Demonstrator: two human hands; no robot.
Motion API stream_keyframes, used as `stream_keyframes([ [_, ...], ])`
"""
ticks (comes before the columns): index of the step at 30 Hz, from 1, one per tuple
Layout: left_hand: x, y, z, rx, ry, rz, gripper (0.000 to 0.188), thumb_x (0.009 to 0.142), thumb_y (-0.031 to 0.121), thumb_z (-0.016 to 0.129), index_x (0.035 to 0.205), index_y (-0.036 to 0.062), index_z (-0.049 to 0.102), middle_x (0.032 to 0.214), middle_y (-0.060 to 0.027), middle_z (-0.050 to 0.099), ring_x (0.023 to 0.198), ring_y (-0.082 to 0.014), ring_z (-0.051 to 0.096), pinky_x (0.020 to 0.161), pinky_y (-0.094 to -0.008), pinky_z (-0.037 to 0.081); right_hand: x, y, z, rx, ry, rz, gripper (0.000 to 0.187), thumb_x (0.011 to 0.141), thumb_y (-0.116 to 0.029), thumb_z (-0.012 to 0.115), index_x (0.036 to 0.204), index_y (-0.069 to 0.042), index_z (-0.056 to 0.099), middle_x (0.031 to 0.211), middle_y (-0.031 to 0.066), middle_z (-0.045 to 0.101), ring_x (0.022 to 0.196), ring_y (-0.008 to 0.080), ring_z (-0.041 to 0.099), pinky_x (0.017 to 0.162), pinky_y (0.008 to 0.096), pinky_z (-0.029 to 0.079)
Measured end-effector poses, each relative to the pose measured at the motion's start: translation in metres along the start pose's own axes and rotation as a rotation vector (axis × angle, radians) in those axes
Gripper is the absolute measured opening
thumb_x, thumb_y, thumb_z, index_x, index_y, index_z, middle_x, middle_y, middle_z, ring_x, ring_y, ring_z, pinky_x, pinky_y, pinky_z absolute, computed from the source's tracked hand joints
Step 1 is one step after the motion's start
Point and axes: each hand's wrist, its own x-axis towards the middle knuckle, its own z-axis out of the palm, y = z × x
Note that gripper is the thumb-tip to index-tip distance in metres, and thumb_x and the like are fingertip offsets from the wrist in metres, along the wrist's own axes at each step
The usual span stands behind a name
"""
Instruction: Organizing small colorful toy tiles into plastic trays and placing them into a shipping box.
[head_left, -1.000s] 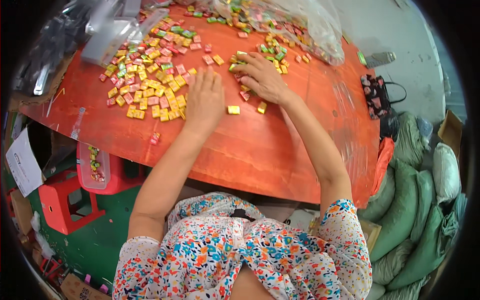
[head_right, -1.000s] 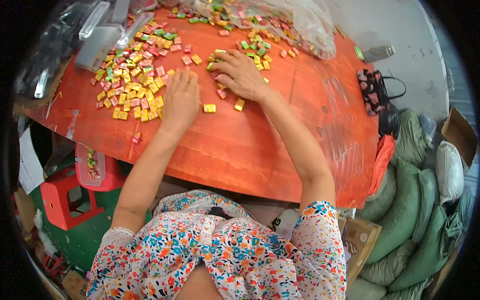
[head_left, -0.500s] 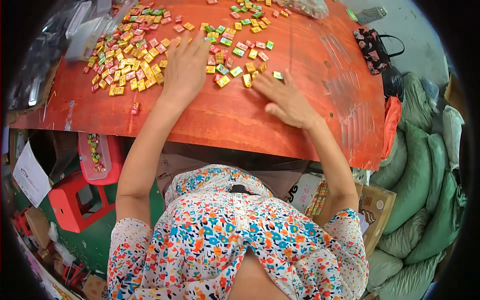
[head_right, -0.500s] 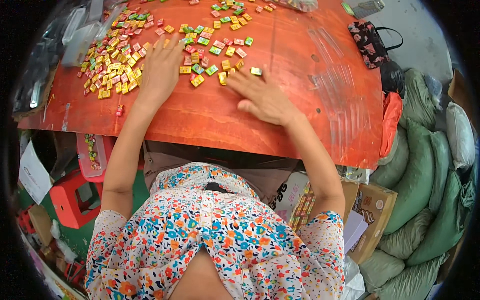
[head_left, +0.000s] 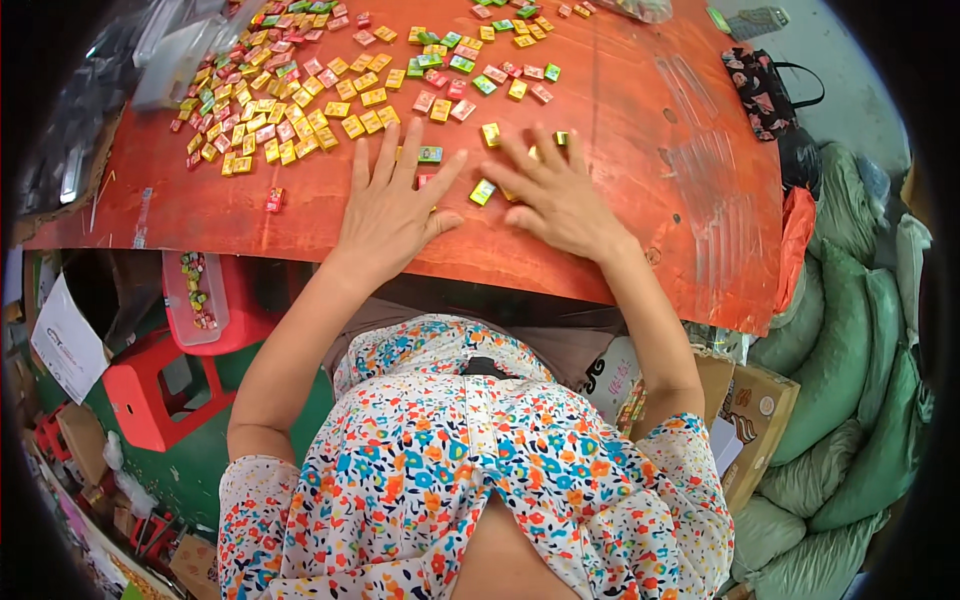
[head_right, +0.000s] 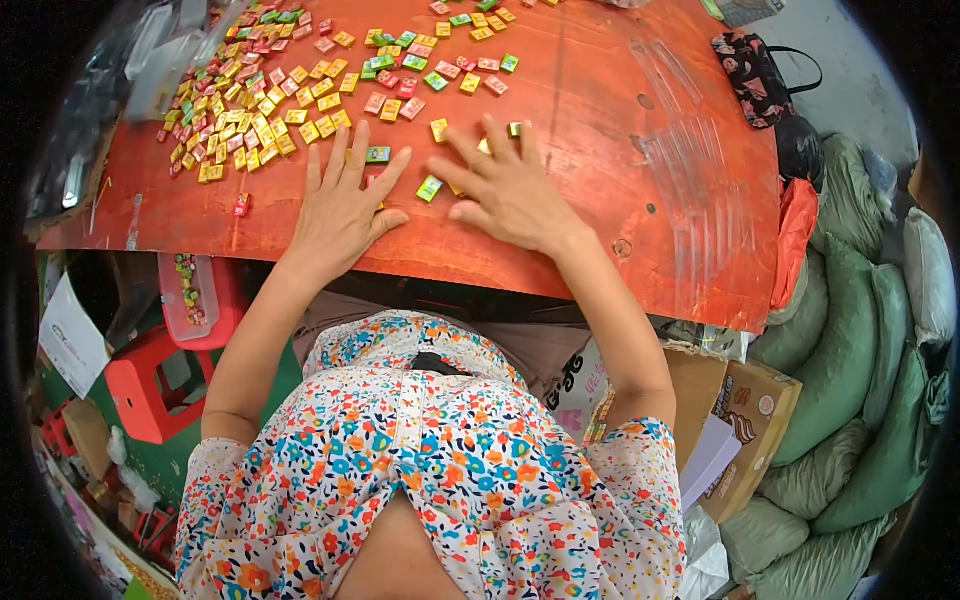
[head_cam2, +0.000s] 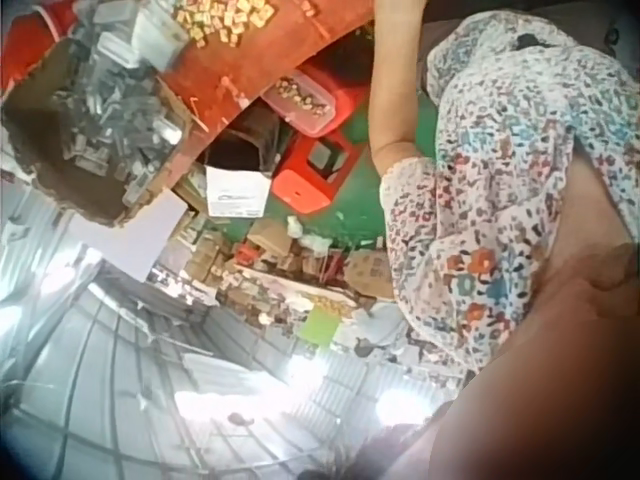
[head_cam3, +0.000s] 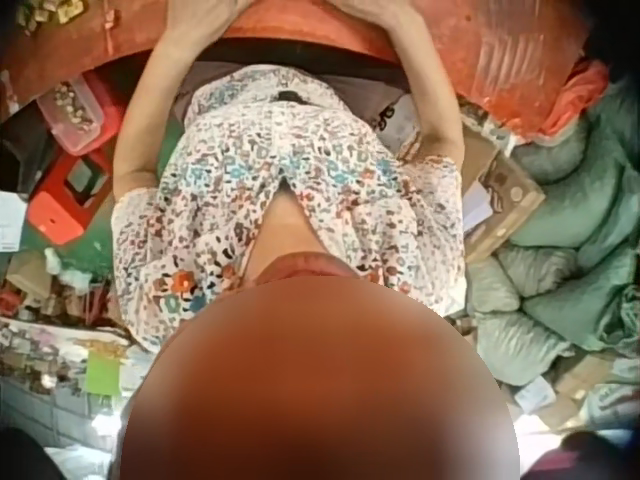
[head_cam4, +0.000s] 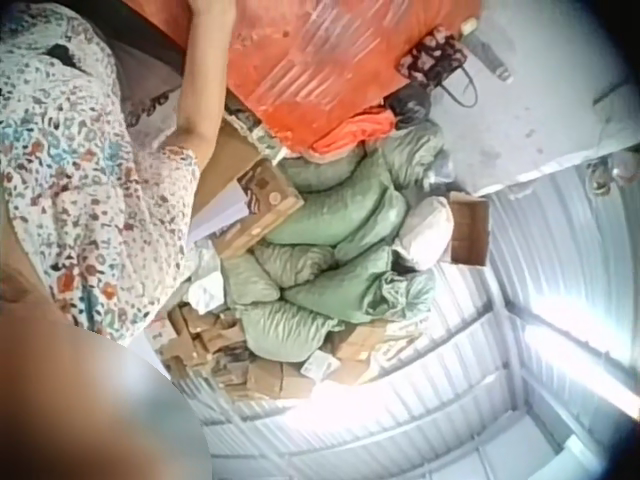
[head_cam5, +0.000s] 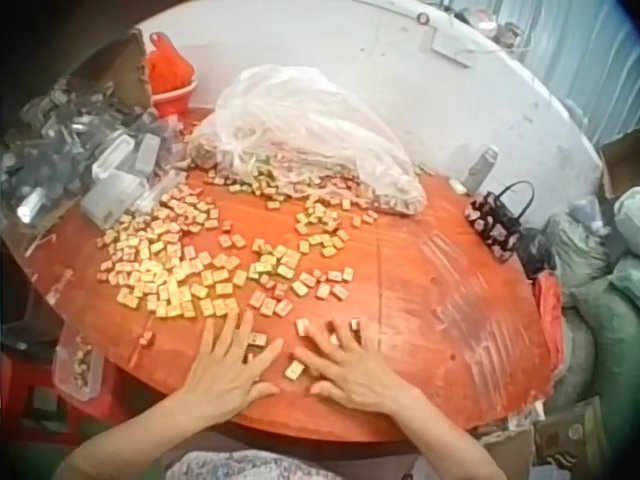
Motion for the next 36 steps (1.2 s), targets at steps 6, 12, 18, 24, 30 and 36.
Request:
stream_keyframes([
  [6,-0.008,-0.008,-0.009,-0.044,0.106,-0.061,0.061,0.089,0.037,0.063,0.141,0.0111,0.044,0.151,-0.0172,0.032,0.138,-0.0405,0.030,0.112,-0.0592,0.021,0.002,0.036,-0.008,0.325,0.352,0.197,0.043,0.098,-0.040,0.048,0.126,-0.011,0.062,0.139,0.0113,0.053,0.133,0.0323,0.044,0.113,0.0473,0.028],
  [12,-0.003,-0.018,-0.030,-0.262,0.255,-0.115,0.021,0.085,0.010,0.064,0.104,0.0021,0.061,0.101,-0.0139,0.060,0.097,-0.0321,0.058,0.081,-0.0419,0.050,0.031,0.000,-0.022,0.532,0.409,0.196,0.021,0.089,-0.013,0.064,0.106,-0.002,0.067,0.105,0.0134,0.068,0.090,0.0281,0.066,0.078,0.0345,0.052],
  [18,-0.011,0.007,-0.027,-0.315,0.156,-0.130,0.026,0.080,0.020,0.073,0.094,0.0032,0.059,0.088,-0.0118,0.054,0.086,-0.0319,0.058,0.071,-0.0430,0.051,0.023,-0.035,-0.024,0.450,0.340,0.163,0.024,0.082,-0.016,0.069,0.103,-0.005,0.068,0.103,0.0089,0.066,0.098,0.0285,0.061,0.082,0.0390,0.048],
  [24,-0.008,0.011,-0.015,-0.205,0.171,-0.182,0.042,0.074,0.037,0.076,0.092,0.0029,0.058,0.086,-0.0114,0.053,0.085,-0.0308,0.059,0.067,-0.0412,0.052,0.014,-0.049,-0.019,0.165,0.399,0.267,0.029,0.078,-0.027,0.074,0.099,-0.009,0.069,0.104,0.0048,0.063,0.095,0.0251,0.059,0.080,0.0387,0.045],
  [30,-0.009,0.018,-0.022,-0.171,0.093,-0.318,0.040,0.076,0.035,0.076,0.087,0.0028,0.056,0.084,-0.0132,0.052,0.078,-0.0327,0.062,0.065,-0.0427,0.053,0.014,-0.041,-0.011,0.183,0.402,0.225,0.030,0.076,-0.025,0.075,0.100,-0.009,0.068,0.102,0.0051,0.063,0.091,0.0253,0.059,0.077,0.0387,0.044],
  [36,-0.007,0.028,-0.015,-0.222,0.175,-0.327,0.037,0.079,0.032,0.075,0.086,0.0024,0.054,0.082,-0.0143,0.053,0.074,-0.0341,0.063,0.060,-0.0433,0.052,0.051,-0.013,-0.014,0.351,0.452,0.086,0.029,0.081,-0.013,0.069,0.109,-0.007,0.066,0.109,0.0086,0.064,0.090,0.0267,0.062,0.082,0.0416,0.046],
])
